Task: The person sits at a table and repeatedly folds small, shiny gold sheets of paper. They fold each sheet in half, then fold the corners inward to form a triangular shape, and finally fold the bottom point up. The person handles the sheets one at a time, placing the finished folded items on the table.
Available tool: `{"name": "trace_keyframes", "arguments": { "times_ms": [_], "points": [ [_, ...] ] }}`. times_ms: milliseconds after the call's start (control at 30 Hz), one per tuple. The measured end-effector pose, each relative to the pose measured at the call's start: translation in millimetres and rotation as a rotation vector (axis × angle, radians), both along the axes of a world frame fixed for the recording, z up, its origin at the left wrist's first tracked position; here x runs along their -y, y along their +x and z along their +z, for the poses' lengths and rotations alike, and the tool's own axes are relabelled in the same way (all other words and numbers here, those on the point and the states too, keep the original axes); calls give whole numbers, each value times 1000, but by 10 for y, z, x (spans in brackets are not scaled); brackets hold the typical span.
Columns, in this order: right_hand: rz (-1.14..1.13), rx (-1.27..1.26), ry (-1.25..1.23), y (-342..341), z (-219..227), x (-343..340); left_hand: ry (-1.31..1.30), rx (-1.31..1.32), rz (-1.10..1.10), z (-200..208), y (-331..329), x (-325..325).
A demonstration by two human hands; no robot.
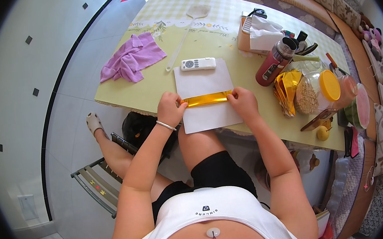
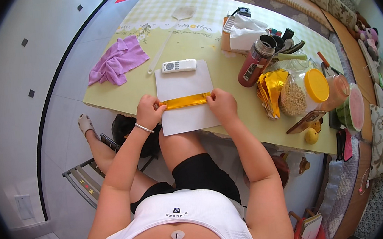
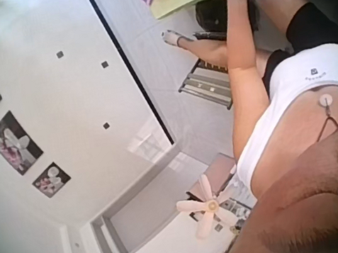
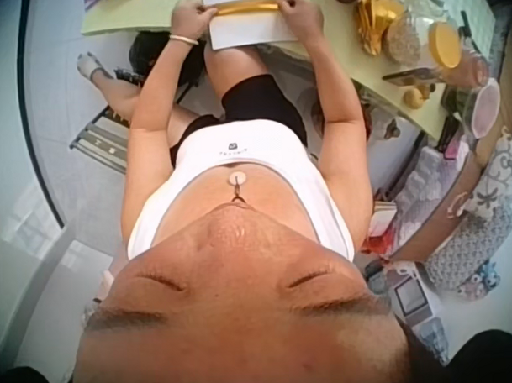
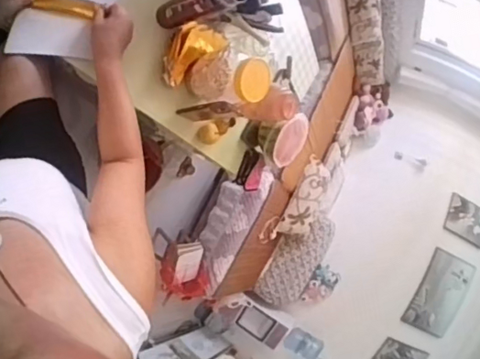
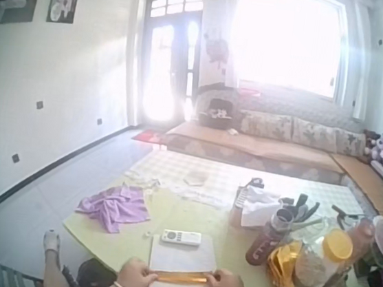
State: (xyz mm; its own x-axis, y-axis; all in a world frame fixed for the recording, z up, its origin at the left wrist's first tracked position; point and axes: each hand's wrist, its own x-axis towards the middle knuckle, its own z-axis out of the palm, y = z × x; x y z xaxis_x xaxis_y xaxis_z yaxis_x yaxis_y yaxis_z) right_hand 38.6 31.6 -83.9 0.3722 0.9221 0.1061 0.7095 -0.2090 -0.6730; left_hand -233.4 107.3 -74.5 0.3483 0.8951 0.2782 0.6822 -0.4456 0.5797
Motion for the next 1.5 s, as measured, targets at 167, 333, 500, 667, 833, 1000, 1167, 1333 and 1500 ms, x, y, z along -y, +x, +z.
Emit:
{"name": "trace_keyframes", "arguments": {
  "times_ms": [167,333,500,667,833,1000,1167,1333,1500],
  "points": [
    [51,312,18,-137,152,28,622,-238,-378,205,100,25],
    [480,730,382,-418,118,97,547,-453,-480,-5,73,-8],
    [504,505,211,-323,-65,268,408,-532,-475,24,-182,36],
    [478,553,237,126,-69,280,317,-502,-423,-64,-523,85],
    [586,878,89,-33,228,72,402,-369,-389,352,-61,46],
    [674,985,-16,-81,220,-197,410,-379,-448,356,586,53],
    [526,426,-120,32,466,-291,463,-554,-330,92,861,-11],
    [312,-170,394,418,217,-218,359,-301,-252,841,677,-161],
    [333,-434,574,308,221,-162,-11,296,-681,1253,194,-268]
  ]
}}
